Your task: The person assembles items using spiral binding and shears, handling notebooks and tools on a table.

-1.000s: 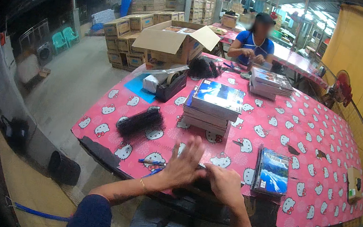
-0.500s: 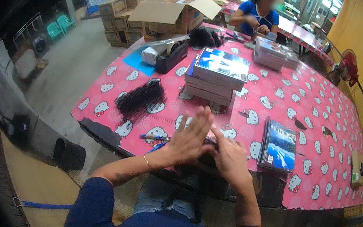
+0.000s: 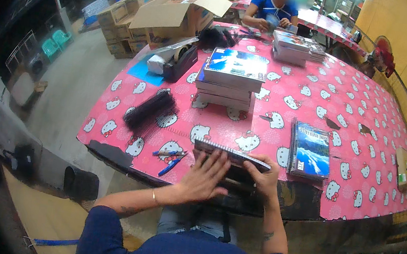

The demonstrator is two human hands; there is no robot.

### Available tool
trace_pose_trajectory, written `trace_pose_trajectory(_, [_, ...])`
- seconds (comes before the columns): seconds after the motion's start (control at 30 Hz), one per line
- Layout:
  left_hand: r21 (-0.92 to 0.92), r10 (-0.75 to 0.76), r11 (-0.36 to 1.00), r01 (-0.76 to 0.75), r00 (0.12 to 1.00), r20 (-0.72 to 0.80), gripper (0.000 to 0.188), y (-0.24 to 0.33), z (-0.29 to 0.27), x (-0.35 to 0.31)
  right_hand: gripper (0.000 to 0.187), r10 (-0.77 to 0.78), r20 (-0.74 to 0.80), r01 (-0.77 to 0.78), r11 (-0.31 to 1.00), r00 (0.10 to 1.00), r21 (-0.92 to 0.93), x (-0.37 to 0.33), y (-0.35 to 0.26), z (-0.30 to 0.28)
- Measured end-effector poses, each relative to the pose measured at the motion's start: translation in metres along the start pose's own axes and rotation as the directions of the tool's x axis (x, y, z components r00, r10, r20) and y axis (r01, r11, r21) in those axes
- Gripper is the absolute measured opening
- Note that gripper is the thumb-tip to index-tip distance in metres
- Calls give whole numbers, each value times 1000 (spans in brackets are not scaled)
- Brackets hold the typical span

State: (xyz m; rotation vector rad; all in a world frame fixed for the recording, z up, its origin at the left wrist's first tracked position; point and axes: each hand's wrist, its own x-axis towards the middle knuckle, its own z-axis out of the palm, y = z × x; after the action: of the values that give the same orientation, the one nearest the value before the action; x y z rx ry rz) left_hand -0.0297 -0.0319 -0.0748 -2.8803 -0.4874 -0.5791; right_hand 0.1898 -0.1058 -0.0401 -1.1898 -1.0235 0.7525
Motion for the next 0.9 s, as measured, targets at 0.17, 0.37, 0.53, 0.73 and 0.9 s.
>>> trace_pose_trajectory(0.17, [51, -198, 978, 202, 977, -77, 93, -36, -34, 52, 22, 25, 18, -25, 1000, 1000, -10, 1, 3, 4])
trace_pose_trajectory(0.37, [9, -185, 982, 187, 976, -115, 94, -31, -14, 38, 21, 1, 31, 3, 989, 1000, -150, -1, -5, 12])
trace_pose_trajectory(0.53, [-100, 174, 980, -169, 984, 37, 89, 0, -5, -2, 25, 88, 103, -90, 996, 991, 21, -2, 3, 4])
trace_pose_trajectory(0.73, [-111, 115, 988, -104, 989, 98, 89, 1, -13, 21, 29, 95, 210, -82, 994, 973, -70, 2, -2, -7])
trace_pose_trajectory(0.9, [26, 244, 970, -244, 970, -1, 89, 4, 12, 2, 30, 9, 272, 26, 992, 962, -125, 0, -3, -6])
